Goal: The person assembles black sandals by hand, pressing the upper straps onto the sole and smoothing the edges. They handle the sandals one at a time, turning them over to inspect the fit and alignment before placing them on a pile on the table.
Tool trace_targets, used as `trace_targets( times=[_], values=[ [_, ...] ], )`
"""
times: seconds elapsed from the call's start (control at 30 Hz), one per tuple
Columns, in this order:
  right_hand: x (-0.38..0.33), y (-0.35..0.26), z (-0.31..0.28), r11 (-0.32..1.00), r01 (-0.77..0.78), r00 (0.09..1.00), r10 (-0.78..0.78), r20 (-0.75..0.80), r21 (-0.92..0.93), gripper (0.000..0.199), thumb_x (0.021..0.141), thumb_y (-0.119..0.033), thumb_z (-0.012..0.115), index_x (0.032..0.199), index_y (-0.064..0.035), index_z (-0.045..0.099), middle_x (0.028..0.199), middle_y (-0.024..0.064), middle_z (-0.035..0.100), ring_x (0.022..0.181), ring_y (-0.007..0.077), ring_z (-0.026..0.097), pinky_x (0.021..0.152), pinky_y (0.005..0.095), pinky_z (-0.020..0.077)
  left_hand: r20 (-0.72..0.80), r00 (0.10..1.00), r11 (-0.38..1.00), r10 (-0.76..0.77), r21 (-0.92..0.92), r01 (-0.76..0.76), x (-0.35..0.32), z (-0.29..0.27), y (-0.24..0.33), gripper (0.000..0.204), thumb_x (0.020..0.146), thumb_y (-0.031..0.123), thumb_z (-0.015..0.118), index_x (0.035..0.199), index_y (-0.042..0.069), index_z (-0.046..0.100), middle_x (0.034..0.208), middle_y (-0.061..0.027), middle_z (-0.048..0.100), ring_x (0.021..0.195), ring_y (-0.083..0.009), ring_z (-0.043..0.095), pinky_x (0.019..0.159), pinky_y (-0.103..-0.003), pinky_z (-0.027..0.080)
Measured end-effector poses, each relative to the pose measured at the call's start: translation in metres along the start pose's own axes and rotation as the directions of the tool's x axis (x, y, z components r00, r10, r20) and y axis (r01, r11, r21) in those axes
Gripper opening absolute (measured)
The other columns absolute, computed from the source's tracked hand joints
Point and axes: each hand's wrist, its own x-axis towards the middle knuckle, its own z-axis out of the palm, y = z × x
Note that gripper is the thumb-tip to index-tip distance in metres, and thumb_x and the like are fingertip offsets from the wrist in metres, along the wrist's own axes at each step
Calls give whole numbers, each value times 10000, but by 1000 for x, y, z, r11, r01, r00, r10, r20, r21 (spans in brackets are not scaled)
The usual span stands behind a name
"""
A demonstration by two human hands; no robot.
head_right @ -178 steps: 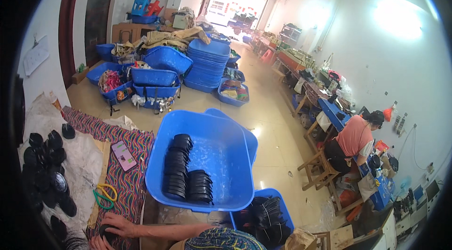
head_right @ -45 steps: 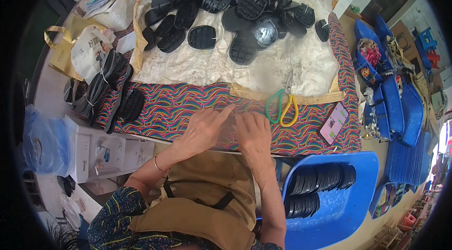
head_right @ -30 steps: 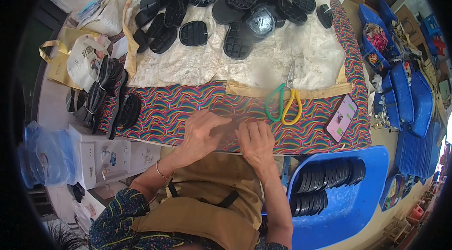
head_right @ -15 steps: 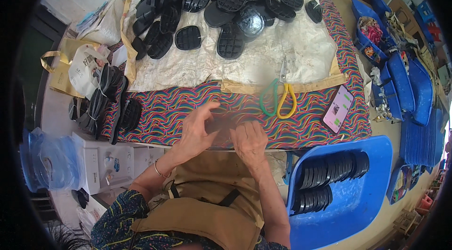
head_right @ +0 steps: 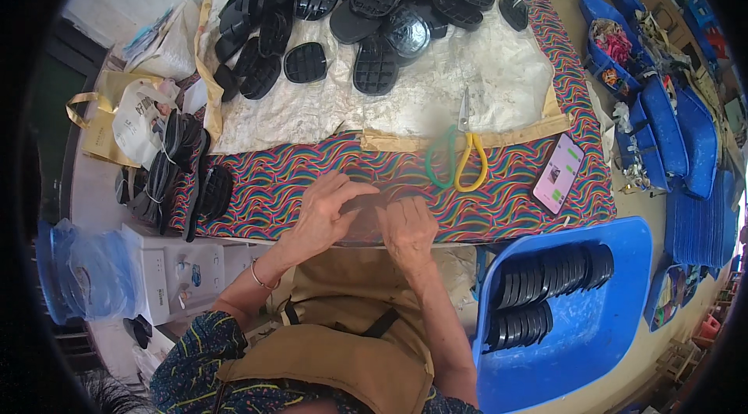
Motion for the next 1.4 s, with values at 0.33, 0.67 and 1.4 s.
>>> trace_targets(
  times=[0.33, 0.67, 1.4],
  values=[
    [-43, -23, -49, 284, -735, 657, 522, 544, 615, 381, 982, -260, 586, 694, -11, 601, 670, 63, 595, 626, 139, 570, 542, 301, 418, -75, 984, 983, 161, -77, -167, -9, -31, -22, 381, 658, -11, 723, 989, 173, 764, 936, -50, 594, 898, -250, 544, 803, -386, 409],
    [12, -56, -77, -294, -682, 446, 557, 700, 669, 530, 1034, -473, 450, 1130, 17, 630, 864, 31, 662, 717, 116, 608, 563, 290, 467, -88, 823, 745, 562, -378, -549, -1, -48, 30, 258, 706, 52, 745, 878, 240, 783, 1256, -117, 555, 1203, -357, 495, 1045, -540, 363],
    [-5, -88, -56, 374, -265, 679, 727, -104, 889, 362, 1021, -332, 521, 1061, 20, 595, 939, 40, 637, 816, 84, 568, 739, 250, 467, -188, 877, 629, -441, -762, 153, -40, 18, 70, 311, 1048, 242, 472, 1083, -42, 595, 787, 5, 526, 730, -51, 439, 648, -233, 391]
  ],
)
